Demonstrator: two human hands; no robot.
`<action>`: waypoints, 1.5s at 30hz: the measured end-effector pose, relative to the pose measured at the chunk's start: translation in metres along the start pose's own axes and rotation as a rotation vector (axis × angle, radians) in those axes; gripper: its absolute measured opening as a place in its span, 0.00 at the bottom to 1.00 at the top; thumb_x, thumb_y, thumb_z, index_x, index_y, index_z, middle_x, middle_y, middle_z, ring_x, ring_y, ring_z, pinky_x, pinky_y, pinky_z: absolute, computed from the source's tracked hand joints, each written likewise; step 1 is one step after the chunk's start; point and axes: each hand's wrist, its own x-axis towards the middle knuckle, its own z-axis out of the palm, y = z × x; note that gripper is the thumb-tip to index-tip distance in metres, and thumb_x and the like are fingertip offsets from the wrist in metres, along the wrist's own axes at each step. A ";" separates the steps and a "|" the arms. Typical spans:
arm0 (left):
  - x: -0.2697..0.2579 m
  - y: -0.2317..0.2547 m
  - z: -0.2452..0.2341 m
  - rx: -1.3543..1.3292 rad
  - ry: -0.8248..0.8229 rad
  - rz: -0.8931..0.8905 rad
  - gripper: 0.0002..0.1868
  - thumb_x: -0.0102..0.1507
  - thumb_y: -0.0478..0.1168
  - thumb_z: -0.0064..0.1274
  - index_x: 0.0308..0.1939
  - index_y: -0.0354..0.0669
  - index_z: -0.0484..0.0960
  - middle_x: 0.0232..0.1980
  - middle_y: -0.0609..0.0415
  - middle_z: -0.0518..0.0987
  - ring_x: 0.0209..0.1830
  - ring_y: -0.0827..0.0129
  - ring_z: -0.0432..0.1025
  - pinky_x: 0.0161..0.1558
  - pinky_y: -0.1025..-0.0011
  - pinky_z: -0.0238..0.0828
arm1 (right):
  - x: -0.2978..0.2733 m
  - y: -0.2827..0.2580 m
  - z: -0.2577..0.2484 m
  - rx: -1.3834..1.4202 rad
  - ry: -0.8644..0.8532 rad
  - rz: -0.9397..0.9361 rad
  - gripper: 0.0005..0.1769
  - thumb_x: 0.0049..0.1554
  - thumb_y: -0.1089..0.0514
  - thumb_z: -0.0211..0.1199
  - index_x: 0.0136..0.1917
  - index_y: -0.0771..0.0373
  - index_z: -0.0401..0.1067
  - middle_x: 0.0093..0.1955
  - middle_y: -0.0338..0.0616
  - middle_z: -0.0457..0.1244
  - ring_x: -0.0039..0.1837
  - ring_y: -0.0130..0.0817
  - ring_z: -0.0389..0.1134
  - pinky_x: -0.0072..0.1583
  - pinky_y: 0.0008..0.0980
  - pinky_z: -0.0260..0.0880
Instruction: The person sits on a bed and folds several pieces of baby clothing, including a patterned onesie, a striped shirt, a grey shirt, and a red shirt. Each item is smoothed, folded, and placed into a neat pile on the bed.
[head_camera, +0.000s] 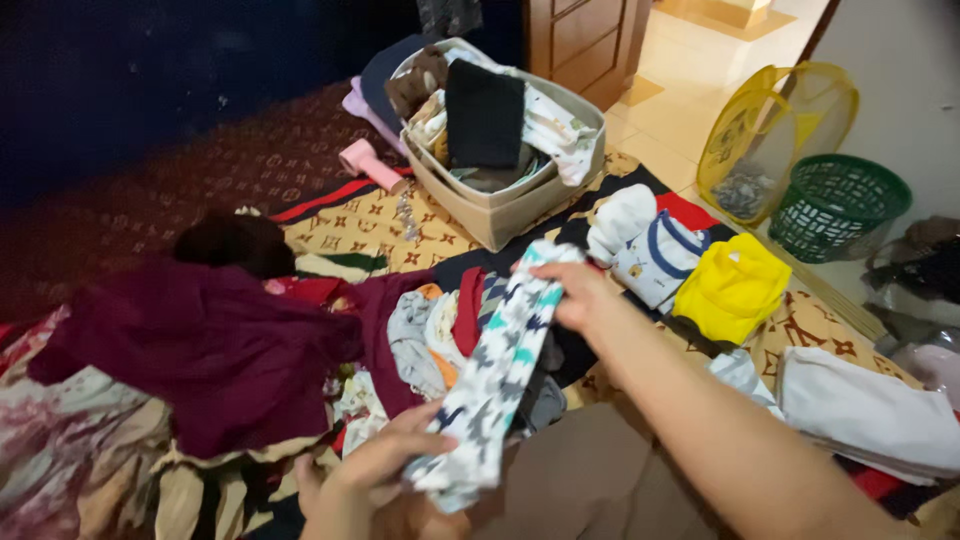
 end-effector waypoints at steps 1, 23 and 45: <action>0.010 -0.001 0.003 -0.018 -0.021 -0.002 0.38 0.56 0.30 0.57 0.71 0.34 0.67 0.52 0.46 0.83 0.44 0.67 0.80 0.43 0.72 0.78 | -0.004 -0.009 0.000 -0.040 0.015 -0.047 0.18 0.55 0.72 0.57 0.59 0.75 0.71 0.55 0.58 0.70 0.56 0.49 0.74 0.63 0.49 0.74; 0.032 -0.033 0.039 -0.322 -0.608 0.195 0.56 0.52 0.31 0.63 0.82 0.38 0.52 0.75 0.45 0.70 0.71 0.62 0.71 0.70 0.65 0.68 | -0.172 -0.009 0.076 -1.805 -0.666 -1.335 0.24 0.55 0.60 0.61 0.66 0.60 0.73 0.69 0.49 0.65 0.70 0.46 0.67 0.69 0.43 0.68; 0.026 -0.058 0.097 -0.165 -0.686 0.057 0.40 0.60 0.26 0.59 0.77 0.33 0.65 0.70 0.43 0.76 0.69 0.58 0.72 0.73 0.59 0.65 | -0.163 -0.049 -0.031 -1.553 -0.452 -0.317 0.29 0.60 0.73 0.56 0.72 0.55 0.73 0.68 0.45 0.71 0.68 0.36 0.72 0.68 0.36 0.67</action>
